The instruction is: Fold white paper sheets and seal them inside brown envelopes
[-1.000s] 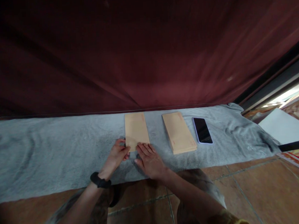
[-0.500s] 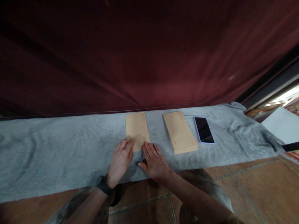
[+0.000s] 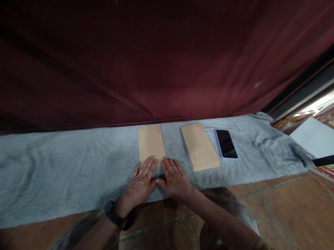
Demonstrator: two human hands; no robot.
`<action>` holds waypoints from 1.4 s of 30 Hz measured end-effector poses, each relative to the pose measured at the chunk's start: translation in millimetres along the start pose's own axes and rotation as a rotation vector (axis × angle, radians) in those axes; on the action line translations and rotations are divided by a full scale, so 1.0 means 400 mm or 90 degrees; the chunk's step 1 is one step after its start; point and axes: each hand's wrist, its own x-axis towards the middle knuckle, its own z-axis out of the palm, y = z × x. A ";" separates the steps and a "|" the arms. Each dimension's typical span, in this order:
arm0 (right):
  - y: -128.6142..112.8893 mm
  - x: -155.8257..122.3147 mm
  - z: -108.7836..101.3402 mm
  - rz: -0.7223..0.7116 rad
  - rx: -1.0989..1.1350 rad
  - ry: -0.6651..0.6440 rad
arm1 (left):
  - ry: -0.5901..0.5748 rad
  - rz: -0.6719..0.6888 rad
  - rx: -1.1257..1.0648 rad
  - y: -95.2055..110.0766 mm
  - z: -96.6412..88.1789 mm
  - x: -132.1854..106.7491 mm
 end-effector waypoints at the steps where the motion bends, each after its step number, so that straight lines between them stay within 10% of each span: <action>1: 0.002 0.000 -0.002 0.001 -0.003 0.000 | 0.001 -0.006 0.003 0.000 0.002 -0.002; 22: 0.011 0.099 0.002 0.183 0.075 0.032 | 0.073 -0.050 -0.011 -0.007 0.044 -0.021; 36: 0.015 0.175 0.016 0.505 0.801 0.024 | 0.131 -0.048 -0.125 -0.033 0.061 -0.010; 42: 0.025 0.208 -0.005 0.519 0.921 0.086 | 0.205 -0.290 -0.433 -0.063 0.010 0.031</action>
